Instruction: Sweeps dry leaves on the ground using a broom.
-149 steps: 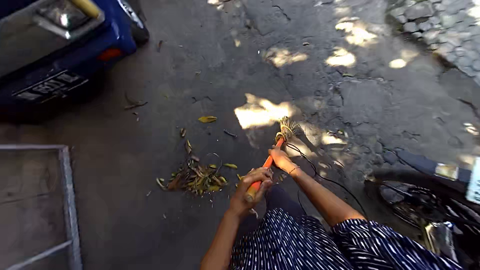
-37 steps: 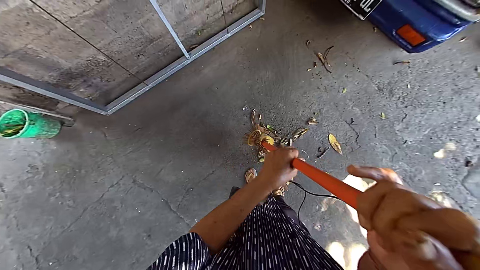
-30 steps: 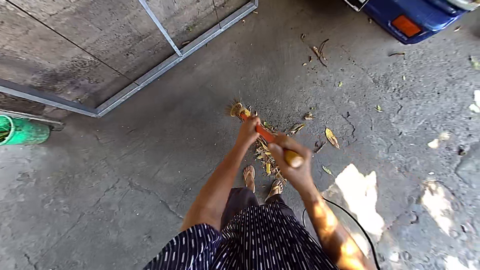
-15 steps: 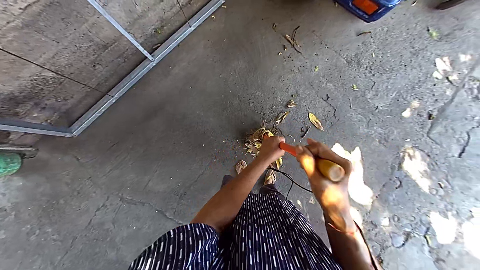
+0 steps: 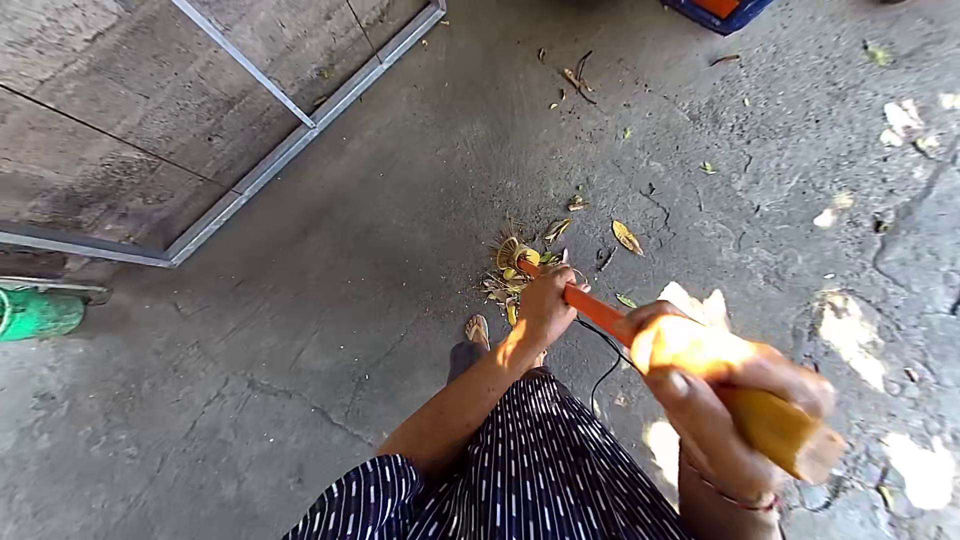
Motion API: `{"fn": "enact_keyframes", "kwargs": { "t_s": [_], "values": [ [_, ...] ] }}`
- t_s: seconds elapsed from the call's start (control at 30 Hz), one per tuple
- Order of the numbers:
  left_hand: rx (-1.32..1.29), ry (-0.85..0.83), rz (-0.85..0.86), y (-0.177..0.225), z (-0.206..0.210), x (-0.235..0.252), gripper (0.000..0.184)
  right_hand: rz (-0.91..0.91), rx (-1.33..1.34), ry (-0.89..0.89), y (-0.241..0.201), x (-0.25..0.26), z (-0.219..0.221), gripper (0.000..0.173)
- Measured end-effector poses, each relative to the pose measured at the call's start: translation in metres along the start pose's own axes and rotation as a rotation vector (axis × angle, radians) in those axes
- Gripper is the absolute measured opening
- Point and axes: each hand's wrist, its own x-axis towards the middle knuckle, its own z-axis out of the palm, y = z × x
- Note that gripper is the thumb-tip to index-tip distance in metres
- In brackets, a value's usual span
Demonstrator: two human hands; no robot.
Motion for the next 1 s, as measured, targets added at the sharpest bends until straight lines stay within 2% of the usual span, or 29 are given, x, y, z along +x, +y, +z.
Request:
{"fn": "enact_keyframes", "kwargs": {
  "t_s": [0.07,0.17,0.27,0.43,0.5,0.6,0.7,0.8,0.93,1.0],
  "values": [
    [0.01,0.014,0.008,0.01,0.013,-0.013,0.033,-0.022,0.027,-0.054,-0.013,-0.007,-0.019,0.031],
    [0.022,-0.007,-0.036,0.02,0.03,-0.023,0.034,-0.001,0.099,-0.123,-0.018,-0.018,-0.039,0.034],
    [-0.01,0.012,-0.088,0.027,0.037,-0.047,0.034,-0.008,0.218,-0.326,-0.026,-0.022,-0.046,0.042],
    [-0.129,0.155,-0.169,-0.001,0.039,-0.086,0.026,-0.029,0.352,-0.551,-0.016,-0.024,-0.017,0.041],
    [-0.126,0.234,-0.144,-0.015,0.034,-0.109,0.022,-0.016,0.385,-0.645,-0.017,-0.024,0.002,0.041],
    [-0.195,0.339,-0.144,-0.034,0.016,-0.135,0.02,-0.019,0.438,-0.757,-0.015,-0.022,0.043,0.04],
    [-0.301,0.445,-0.135,-0.067,-0.008,-0.166,0.022,-0.037,0.464,-0.86,-0.018,-0.024,0.101,0.041],
    [-0.334,0.566,-0.087,-0.109,-0.036,-0.202,0.02,-0.046,0.478,-0.968,-0.024,-0.032,0.171,0.037],
    [-0.351,0.537,-0.212,-0.16,-0.099,-0.257,0.02,-0.054,0.491,-1.033,-0.036,-0.047,0.278,0.036],
    [-0.328,0.603,-0.19,-0.197,-0.118,-0.287,0.019,-0.119,0.506,-1.058,-0.044,-0.058,0.332,0.036]
  ]
}}
